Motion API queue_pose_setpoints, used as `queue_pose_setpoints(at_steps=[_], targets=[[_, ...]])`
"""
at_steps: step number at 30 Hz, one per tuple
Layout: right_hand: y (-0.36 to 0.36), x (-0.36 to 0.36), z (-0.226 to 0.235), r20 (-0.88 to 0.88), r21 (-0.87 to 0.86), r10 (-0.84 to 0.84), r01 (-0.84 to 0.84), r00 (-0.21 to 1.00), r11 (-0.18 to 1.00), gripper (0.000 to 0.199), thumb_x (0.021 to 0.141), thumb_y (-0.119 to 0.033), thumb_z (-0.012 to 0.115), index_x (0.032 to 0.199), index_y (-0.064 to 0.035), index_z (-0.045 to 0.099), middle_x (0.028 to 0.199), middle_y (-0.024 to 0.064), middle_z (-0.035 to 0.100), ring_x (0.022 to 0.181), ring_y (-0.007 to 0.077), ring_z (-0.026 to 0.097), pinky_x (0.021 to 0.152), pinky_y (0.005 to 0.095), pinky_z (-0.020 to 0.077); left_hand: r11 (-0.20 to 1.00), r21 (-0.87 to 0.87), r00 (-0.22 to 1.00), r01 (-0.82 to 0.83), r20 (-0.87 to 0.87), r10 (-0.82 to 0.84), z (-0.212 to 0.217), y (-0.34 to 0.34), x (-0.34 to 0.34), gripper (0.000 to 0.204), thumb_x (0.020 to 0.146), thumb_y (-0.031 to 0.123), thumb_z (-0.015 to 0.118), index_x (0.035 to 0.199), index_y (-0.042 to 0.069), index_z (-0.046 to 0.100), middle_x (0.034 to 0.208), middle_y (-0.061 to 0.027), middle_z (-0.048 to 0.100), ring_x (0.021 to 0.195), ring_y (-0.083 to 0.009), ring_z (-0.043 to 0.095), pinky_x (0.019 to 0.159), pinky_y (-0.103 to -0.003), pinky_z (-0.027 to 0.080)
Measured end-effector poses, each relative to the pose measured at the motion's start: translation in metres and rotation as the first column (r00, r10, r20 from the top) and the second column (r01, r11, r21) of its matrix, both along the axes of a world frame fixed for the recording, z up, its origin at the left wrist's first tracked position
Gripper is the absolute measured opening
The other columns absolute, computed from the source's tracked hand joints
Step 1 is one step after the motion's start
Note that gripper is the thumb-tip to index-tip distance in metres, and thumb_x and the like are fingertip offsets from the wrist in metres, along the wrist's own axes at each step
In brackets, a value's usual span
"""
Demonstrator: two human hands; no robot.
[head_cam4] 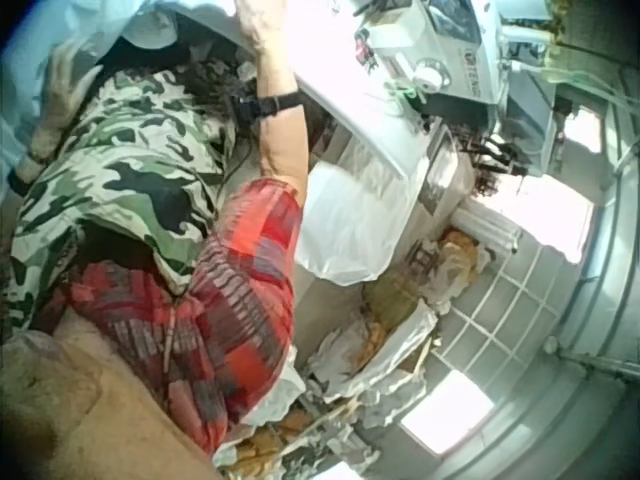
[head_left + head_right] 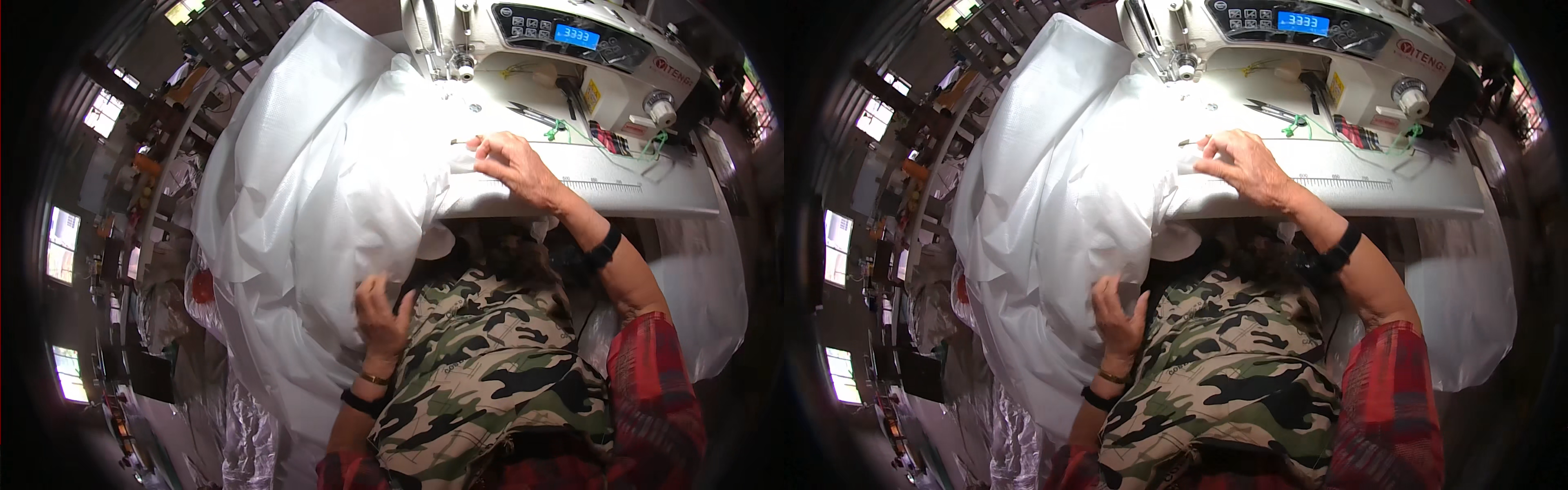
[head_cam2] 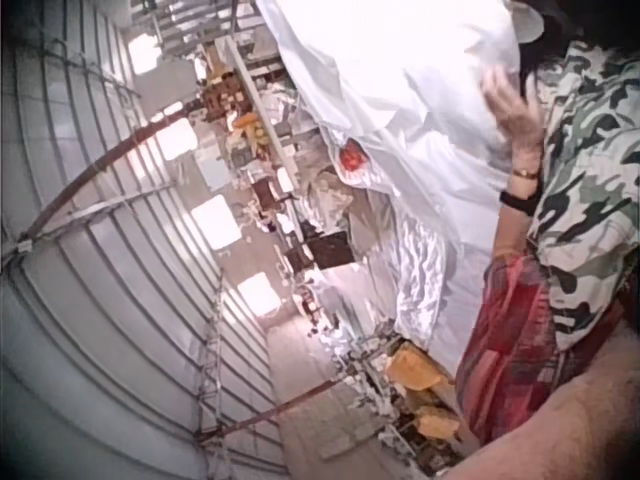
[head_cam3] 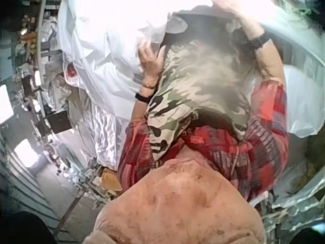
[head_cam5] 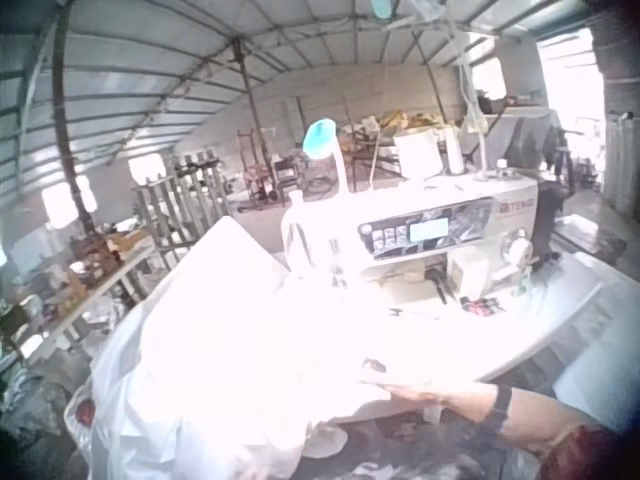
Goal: Sewing together large white plastic sheets using an industrial sewing machine in a manufacturing facility.
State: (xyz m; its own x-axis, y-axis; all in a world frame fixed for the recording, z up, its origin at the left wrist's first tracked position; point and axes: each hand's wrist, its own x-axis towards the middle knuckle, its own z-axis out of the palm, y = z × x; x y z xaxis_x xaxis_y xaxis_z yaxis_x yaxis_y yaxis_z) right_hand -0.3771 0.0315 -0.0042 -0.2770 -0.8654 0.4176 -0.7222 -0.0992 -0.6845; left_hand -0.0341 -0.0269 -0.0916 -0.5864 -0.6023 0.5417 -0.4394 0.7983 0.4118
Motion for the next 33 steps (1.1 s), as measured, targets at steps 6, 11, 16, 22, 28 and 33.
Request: queue_pose_setpoints(at_steps=[6,11,16,22,28,33], targets=[[0.008,0.017,-0.004,-0.216,-0.006,-0.051,0.051,0.975,0.999,0.030,0.085,-0.033,0.069,0.099,-0.0074,0.061,0.111,0.0081,0.065,0.111,0.0269,0.055,0.104,0.0405,0.0355,0.822,0.355,0.895,-0.445,0.209,0.394,-0.091,-0.004,0.059,0.057,0.088,0.027,0.074,0.128,-0.008,0.054,0.124,-0.0295,0.060,0.111,-0.0461,0.057,0.095,-0.047,0.046],[0.013,0.018,-0.004,-0.081,0.065,-0.061,0.066,0.995,0.996,0.021,0.090,-0.024,0.065,0.091,-0.0039,0.060,0.098,0.0067,0.064,0.095,0.0222,0.057,0.093,0.0366,0.0436,0.906,0.331,0.961,-0.265,0.016,0.276,-0.112,-0.021,0.050,0.029,0.098,0.025,0.059,0.100,-0.003,0.066,0.092,-0.0237,0.068,0.090,-0.0418,0.064,0.082,-0.047,0.048],[0.018,0.018,-0.005,0.374,-0.076,-0.023,0.056,0.927,0.996,0.020,0.097,-0.020,0.063,0.091,-0.0009,0.059,0.083,0.0000,0.059,0.077,0.0100,0.053,0.075,0.0264,0.0480,0.681,0.732,0.996,-0.026,0.079,-0.048,-0.051,-0.015,0.104,0.019,0.098,0.015,0.059,0.095,-0.002,0.065,0.084,-0.0159,0.068,0.084,-0.0222,0.066,0.073,-0.038,0.049],[0.019,0.021,-0.011,0.263,-0.132,-0.070,0.108,0.962,0.985,0.026,0.092,-0.021,0.062,0.103,0.0018,0.058,0.081,0.0134,0.067,0.074,0.0211,0.066,0.072,0.0348,0.0518,0.945,0.323,0.983,-0.056,-0.146,0.108,0.071,0.037,0.169,0.023,0.099,0.018,0.059,0.106,-0.004,0.061,0.095,-0.0151,0.067,0.091,-0.0218,0.065,0.080,-0.037,0.051],[0.058,0.034,-0.005,-0.008,-0.146,-0.396,0.390,0.918,0.909,0.036,0.091,-0.008,0.057,0.126,-0.0019,0.051,0.072,0.0154,0.062,0.067,0.0301,0.063,0.063,0.0381,0.0482,0.970,-0.025,0.946,-0.242,-0.230,0.230,0.117,0.055,0.166,0.032,0.100,0.022,0.058,0.116,-0.005,0.057,0.104,-0.0166,0.065,0.097,-0.0250,0.064,0.085,-0.039,0.051],[0.089,0.069,0.024,-0.139,-0.362,-0.538,0.463,0.831,0.809,0.027,0.097,-0.010,0.059,0.122,-0.0005,0.059,0.070,0.0106,0.062,0.063,0.0192,0.060,0.057,0.0326,0.0439,0.956,-0.111,0.943,-0.273,-0.229,0.243,0.124,0.058,0.168,0.040,0.100,0.026,0.058,0.125,-0.005,0.053,0.112,-0.0179,0.064,0.102,-0.0277,0.064,0.089,-0.041,0.051]])
